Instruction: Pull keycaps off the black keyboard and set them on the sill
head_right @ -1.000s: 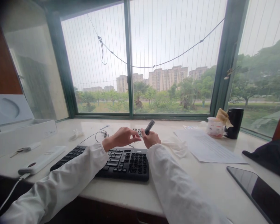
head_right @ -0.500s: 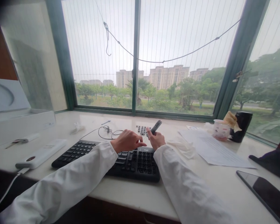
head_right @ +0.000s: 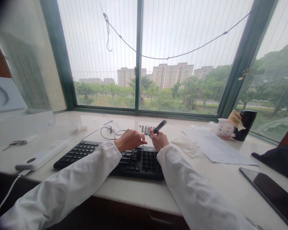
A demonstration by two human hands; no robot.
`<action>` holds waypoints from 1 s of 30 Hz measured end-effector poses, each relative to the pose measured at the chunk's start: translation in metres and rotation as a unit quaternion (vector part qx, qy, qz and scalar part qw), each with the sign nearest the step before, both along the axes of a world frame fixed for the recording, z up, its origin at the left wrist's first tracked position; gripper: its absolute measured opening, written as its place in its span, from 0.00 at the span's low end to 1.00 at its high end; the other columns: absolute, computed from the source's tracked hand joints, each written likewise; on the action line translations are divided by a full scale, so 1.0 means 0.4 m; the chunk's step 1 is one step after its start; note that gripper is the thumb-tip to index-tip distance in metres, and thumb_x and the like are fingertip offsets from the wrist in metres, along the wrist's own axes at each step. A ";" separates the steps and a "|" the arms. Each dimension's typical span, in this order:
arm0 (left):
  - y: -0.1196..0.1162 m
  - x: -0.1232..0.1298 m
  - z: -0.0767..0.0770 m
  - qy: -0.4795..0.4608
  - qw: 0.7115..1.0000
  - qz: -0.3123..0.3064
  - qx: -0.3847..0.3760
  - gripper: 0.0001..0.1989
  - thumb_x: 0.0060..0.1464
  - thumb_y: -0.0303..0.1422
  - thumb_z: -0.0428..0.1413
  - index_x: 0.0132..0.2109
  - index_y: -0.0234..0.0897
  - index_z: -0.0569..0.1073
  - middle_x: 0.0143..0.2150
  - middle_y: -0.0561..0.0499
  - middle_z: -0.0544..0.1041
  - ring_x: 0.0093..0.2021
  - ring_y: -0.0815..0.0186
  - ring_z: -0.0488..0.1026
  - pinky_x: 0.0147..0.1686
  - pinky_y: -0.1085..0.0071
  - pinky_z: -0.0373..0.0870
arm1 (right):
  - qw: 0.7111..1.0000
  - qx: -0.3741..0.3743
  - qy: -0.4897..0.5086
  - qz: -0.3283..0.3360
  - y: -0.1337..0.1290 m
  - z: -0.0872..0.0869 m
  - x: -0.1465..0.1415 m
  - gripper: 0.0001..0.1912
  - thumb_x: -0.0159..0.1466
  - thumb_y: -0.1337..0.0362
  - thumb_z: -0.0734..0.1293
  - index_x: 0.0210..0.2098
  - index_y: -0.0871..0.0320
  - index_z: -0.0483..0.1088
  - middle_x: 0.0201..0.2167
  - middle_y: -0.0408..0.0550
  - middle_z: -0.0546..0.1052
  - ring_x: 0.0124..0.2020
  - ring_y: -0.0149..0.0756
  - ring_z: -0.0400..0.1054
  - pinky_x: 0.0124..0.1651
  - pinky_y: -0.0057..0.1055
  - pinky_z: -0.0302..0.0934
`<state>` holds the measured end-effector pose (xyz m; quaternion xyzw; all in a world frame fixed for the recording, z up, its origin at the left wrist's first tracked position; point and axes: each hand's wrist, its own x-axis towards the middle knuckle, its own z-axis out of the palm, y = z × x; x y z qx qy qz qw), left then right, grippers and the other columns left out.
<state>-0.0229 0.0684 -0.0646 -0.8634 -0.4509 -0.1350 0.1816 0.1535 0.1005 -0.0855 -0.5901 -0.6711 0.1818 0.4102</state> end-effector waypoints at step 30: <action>0.027 -0.072 0.041 0.010 0.995 -0.095 -0.019 0.14 0.66 0.34 0.46 0.43 0.40 0.77 0.36 0.51 0.80 0.34 0.67 0.76 0.30 0.73 0.62 | 0.983 0.007 0.081 0.164 0.012 -0.025 0.004 0.35 0.59 0.34 0.58 0.16 0.59 0.68 0.15 0.46 0.69 0.20 0.30 0.62 0.28 0.30 0.58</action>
